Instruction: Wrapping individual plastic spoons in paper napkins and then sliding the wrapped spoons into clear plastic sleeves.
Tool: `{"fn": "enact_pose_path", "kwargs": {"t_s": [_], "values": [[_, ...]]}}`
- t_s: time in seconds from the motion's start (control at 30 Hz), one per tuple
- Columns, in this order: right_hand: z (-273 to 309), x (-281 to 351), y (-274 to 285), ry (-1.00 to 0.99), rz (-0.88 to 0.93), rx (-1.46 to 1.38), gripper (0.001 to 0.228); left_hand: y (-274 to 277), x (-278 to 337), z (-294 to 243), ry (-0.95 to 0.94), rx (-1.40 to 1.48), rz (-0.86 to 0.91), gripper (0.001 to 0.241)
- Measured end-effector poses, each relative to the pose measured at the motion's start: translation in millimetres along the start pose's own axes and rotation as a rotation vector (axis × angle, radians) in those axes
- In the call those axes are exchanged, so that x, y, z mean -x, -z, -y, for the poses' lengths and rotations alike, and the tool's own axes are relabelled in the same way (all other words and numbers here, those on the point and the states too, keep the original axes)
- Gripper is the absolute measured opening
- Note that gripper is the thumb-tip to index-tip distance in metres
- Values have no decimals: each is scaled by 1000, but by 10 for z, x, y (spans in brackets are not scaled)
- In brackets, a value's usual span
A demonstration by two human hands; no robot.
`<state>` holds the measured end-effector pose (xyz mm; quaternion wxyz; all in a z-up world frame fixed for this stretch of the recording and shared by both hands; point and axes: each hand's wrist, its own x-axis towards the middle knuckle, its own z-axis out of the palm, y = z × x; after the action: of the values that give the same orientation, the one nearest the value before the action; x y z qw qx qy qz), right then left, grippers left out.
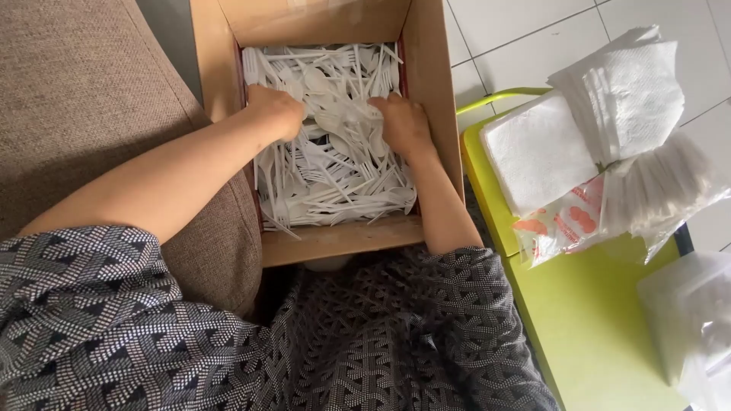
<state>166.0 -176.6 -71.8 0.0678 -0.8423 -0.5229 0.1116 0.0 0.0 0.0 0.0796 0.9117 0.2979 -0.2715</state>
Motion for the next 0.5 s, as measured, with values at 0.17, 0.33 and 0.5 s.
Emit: {"fn": "enact_pose_path", "kwargs": {"t_s": [0.17,0.33,0.5], "values": [[79,24,118,-43,-96,-307,26,-312,-612,216,-251,-309,79,21],[80,-16,25,-31,-377,-518,24,-296,-790,350,-154,-362,-4,28],[139,28,109,19,-443,-537,54,88,-362,238,-237,-28,200,87]]}}
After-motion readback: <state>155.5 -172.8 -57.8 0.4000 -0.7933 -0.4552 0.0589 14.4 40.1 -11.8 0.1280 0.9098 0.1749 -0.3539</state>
